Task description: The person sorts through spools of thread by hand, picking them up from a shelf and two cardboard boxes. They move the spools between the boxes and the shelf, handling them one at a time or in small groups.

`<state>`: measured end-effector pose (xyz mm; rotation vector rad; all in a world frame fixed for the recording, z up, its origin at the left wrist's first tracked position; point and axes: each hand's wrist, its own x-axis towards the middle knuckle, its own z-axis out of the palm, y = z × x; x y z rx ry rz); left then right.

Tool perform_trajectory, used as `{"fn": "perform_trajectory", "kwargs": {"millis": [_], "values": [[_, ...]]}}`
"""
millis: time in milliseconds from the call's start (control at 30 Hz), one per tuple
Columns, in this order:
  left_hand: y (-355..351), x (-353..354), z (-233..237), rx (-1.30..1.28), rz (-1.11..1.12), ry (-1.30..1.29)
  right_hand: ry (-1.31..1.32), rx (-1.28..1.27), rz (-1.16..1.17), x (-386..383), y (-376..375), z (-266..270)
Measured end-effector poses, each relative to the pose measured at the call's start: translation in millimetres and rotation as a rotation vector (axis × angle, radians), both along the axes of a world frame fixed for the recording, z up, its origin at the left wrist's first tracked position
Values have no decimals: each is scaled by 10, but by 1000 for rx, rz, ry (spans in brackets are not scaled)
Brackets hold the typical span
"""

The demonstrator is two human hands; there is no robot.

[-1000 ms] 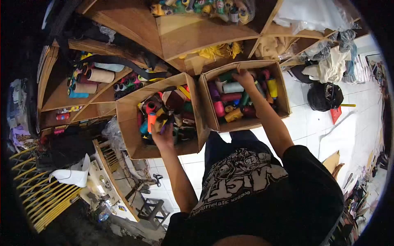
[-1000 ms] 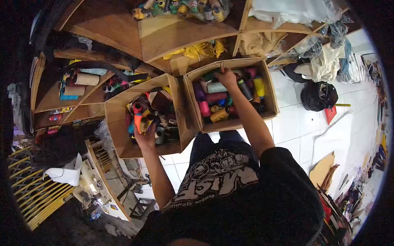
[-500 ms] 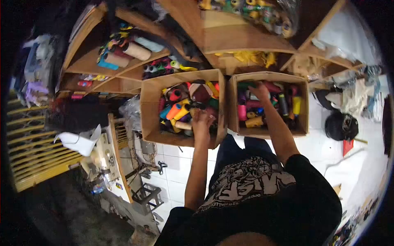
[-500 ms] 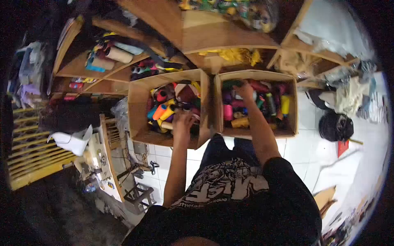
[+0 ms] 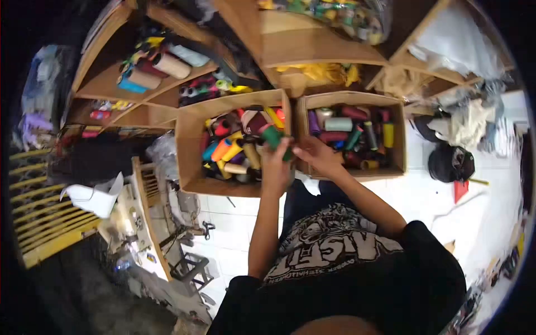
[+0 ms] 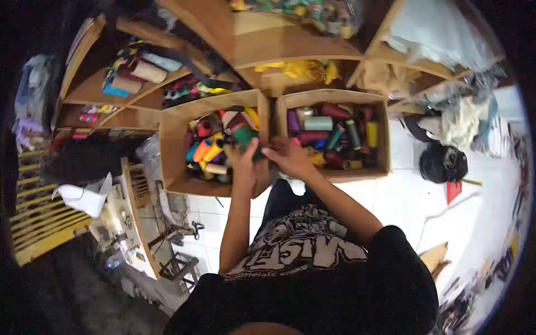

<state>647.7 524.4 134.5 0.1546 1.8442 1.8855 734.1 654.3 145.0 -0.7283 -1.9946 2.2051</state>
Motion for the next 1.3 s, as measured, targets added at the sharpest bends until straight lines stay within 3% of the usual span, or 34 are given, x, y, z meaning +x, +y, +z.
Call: {"fn": "perform_trajectory", "kwargs": {"millis": [33,67,133,200,267,367,433,500,600,700,800,900,1000,1033,1167,1233,1300], "values": [[-28,-67,-52,26,37,3,-196,145,-21,8,104,146],[-43,-177,-92,216,190,-417,-214,206,-65,45,259,38],[-167,-292,-107,687,462,-611,-238,325,-148,147,702,-399],[-349,-401,-259,751,542,-559,-455,688,-299,345,1202,-876],[-366,-309,-208,591,433,-511,-393,959,-362,546,1597,-1266],[-418,-165,-325,507,296,-441,-478,932,-64,447,1953,-1471],[-356,-29,-244,392,308,-370,-562,1088,157,162,2099,-2034],[-402,23,-229,356,257,-316,-752,956,264,-27,2026,-2266],[-401,136,-78,303,331,-293,-825,822,506,-93,2012,-1578],[-500,154,-177,287,329,-275,-962,897,800,-197,1690,-1210],[-528,188,-166,221,337,-238,-892,1225,956,-41,1119,-1545],[-564,200,-168,246,345,-240,-842,1074,850,14,1143,-1686],[-569,163,-221,303,317,-239,-811,860,898,103,1459,-2305],[-602,169,-237,332,319,-248,-755,903,811,158,1420,-2257],[-674,178,-226,269,341,-311,-544,1149,603,525,1102,-1529],[-631,154,-169,181,284,-316,-429,1006,494,510,998,-1013],[-643,159,-189,195,49,-442,-319,541,305,507,859,-402]]}}
